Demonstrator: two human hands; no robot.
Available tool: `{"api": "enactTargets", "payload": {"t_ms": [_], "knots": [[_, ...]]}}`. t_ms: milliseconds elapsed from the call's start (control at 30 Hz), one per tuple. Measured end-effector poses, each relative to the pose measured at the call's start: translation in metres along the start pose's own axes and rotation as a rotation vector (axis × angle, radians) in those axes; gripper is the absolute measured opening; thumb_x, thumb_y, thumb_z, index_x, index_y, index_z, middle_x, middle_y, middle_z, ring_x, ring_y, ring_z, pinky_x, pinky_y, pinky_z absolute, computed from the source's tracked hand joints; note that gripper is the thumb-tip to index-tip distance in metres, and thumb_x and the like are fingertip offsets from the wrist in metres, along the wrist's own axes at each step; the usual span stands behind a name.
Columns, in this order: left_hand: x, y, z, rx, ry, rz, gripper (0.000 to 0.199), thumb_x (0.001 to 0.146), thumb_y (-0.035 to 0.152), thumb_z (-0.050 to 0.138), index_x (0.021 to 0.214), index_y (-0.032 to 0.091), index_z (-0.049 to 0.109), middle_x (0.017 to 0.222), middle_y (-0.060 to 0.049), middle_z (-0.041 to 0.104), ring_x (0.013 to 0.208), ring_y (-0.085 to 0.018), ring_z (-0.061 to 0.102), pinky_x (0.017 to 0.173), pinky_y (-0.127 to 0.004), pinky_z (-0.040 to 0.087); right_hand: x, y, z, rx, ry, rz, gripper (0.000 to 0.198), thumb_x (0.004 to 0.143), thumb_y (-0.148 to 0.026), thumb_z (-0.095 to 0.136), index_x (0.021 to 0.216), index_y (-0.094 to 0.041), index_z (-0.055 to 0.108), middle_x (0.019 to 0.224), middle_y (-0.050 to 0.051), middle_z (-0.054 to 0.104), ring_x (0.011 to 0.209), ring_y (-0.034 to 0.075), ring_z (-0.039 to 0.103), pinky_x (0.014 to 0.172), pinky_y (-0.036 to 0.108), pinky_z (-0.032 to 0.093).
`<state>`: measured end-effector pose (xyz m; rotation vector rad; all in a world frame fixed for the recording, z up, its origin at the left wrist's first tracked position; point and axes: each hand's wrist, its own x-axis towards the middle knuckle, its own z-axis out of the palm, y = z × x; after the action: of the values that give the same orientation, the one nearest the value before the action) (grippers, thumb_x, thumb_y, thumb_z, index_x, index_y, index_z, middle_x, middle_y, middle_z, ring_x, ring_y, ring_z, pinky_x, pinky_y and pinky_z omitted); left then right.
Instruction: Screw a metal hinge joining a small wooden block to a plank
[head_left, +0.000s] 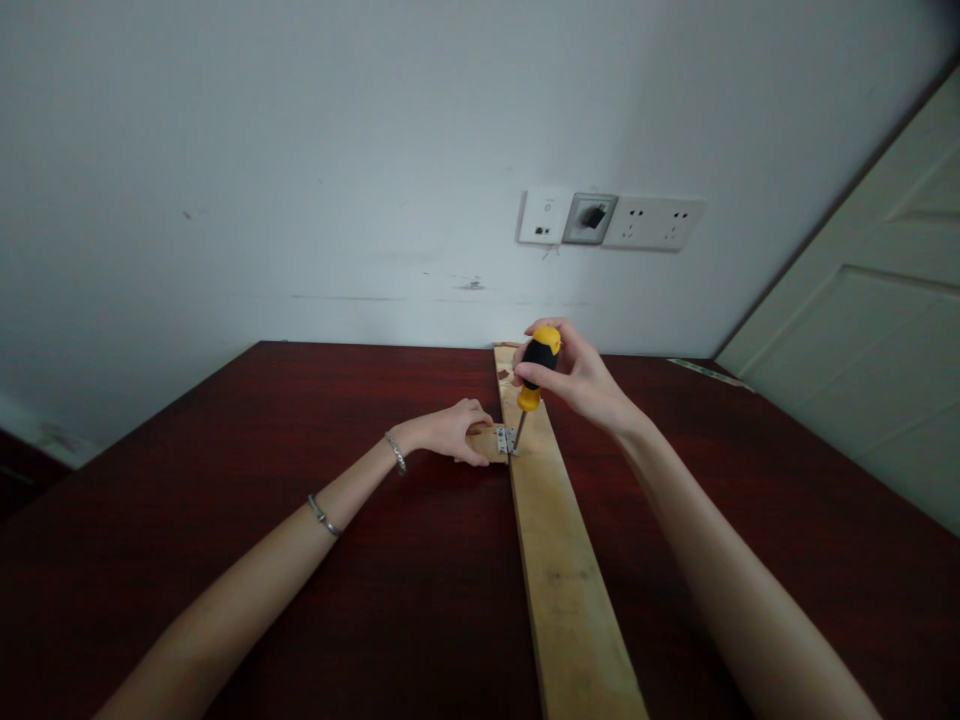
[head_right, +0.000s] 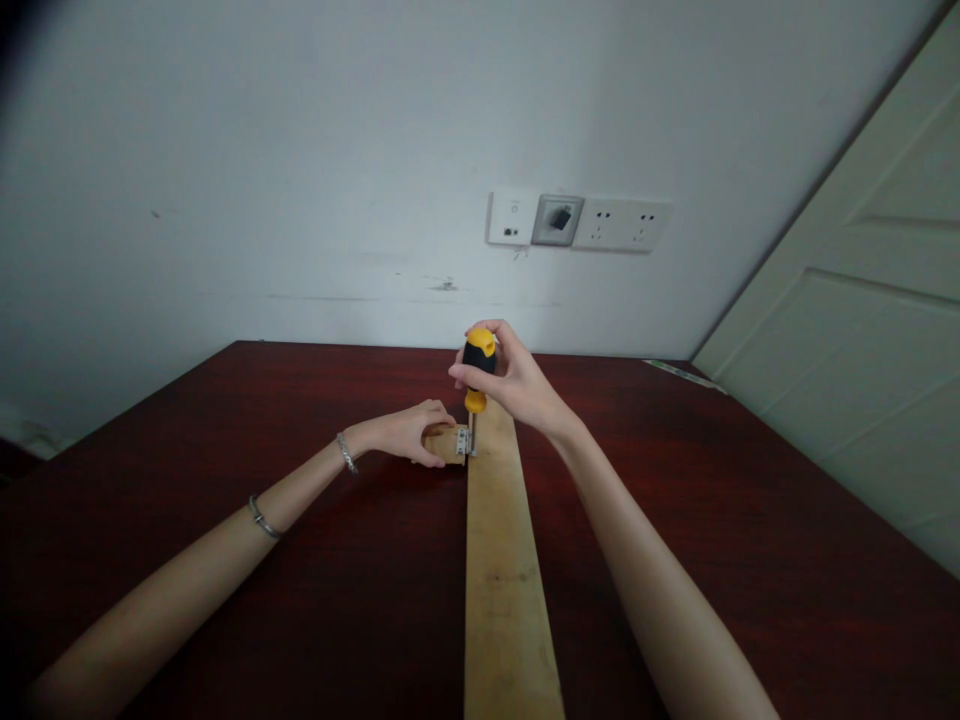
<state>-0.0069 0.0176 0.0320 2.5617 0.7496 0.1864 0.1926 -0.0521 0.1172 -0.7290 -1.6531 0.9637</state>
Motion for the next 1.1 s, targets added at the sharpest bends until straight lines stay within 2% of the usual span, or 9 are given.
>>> {"api": "enactTargets", "payload": {"t_ms": [133,233,333,400,533,633,833,967,1100], "knots": [[0.000,0.000,0.000,0.003,-0.002,0.001,0.052,0.065,0.040,0.075,0.111,0.019,0.061,0.103,-0.006,0.050,0.097,-0.022,0.048,0.087,-0.034,0.041,0.000,0.002,-0.004,0.072,-0.074,0.046,0.035,0.082,-0.032,0.061,0.112,-0.024,0.047,0.088,0.000,0.055,0.076,0.014,0.057,0.068,0.031,0.049],[0.000,0.000,0.000,-0.004,-0.007,-0.007,0.053,0.065,0.040,0.075,0.112,0.020,0.060,0.102,-0.005,0.050,0.097,-0.021,0.048,0.087,-0.033,0.041,0.001,0.005,-0.009,0.192,-0.135,0.089,0.044,0.080,-0.027,0.055,0.123,-0.024,0.046,0.091,0.001,0.056,0.079,0.015,0.057,0.076,0.035,0.049],[0.000,-0.001,0.000,-0.009,0.000,-0.010,0.054,0.064,0.040,0.076,0.112,0.020,0.060,0.102,-0.005,0.050,0.096,-0.022,0.049,0.085,-0.034,0.042,0.001,0.004,-0.012,0.185,-0.131,0.121,0.049,0.079,-0.025,0.055,0.128,-0.023,0.046,0.095,0.003,0.059,0.084,0.018,0.059,0.083,0.039,0.049],[0.000,-0.003,0.001,-0.016,0.006,-0.005,0.053,0.064,0.040,0.076,0.111,0.020,0.061,0.103,-0.006,0.050,0.095,-0.022,0.049,0.084,-0.033,0.043,0.000,0.000,-0.012,0.114,-0.100,0.127,0.044,0.079,-0.026,0.058,0.123,-0.022,0.050,0.098,0.004,0.060,0.088,0.018,0.061,0.085,0.040,0.049],[0.000,-0.004,0.002,-0.017,0.009,0.008,0.051,0.065,0.040,0.075,0.110,0.020,0.061,0.103,-0.005,0.050,0.095,-0.021,0.049,0.084,-0.032,0.043,0.000,-0.006,-0.008,-0.037,-0.012,0.049,0.025,0.074,-0.028,0.070,0.094,-0.021,0.056,0.093,0.002,0.060,0.088,0.017,0.061,0.084,0.036,0.050],[0.000,-0.002,0.001,0.001,0.008,0.010,0.049,0.065,0.039,0.075,0.107,0.018,0.062,0.101,-0.006,0.051,0.094,-0.022,0.049,0.084,-0.033,0.043,0.001,-0.004,-0.004,-0.012,0.015,-0.017,0.034,0.070,-0.029,0.075,0.088,-0.023,0.047,0.091,0.001,0.062,0.086,0.016,0.063,0.080,0.035,0.051],[0.000,-0.001,0.000,0.009,-0.008,-0.008,0.054,0.064,0.040,0.075,0.111,0.017,0.060,0.103,-0.007,0.051,0.096,-0.022,0.048,0.086,-0.034,0.042,0.000,-0.005,-0.004,-0.033,-0.020,0.020,0.049,0.073,-0.031,0.073,0.111,-0.023,0.044,0.087,0.001,0.064,0.076,0.015,0.062,0.070,0.033,0.051],[0.000,-0.002,0.000,-0.013,-0.009,-0.011,0.055,0.064,0.039,0.075,0.112,0.018,0.060,0.105,-0.007,0.051,0.097,-0.023,0.049,0.086,-0.034,0.042,-0.002,-0.007,-0.007,-0.083,-0.039,0.028,0.042,0.078,-0.028,0.065,0.116,-0.024,0.048,0.091,0.001,0.059,0.078,0.014,0.056,0.073,0.032,0.048],[0.000,-0.001,0.000,-0.001,-0.012,-0.008,0.053,0.064,0.038,0.075,0.110,0.016,0.062,0.104,-0.008,0.051,0.097,-0.023,0.049,0.086,-0.035,0.042,-0.002,0.000,-0.012,0.065,-0.131,0.067,0.048,0.078,-0.021,0.055,0.125,-0.025,0.046,0.097,0.002,0.058,0.085,0.016,0.056,0.079,0.035,0.047]]}}
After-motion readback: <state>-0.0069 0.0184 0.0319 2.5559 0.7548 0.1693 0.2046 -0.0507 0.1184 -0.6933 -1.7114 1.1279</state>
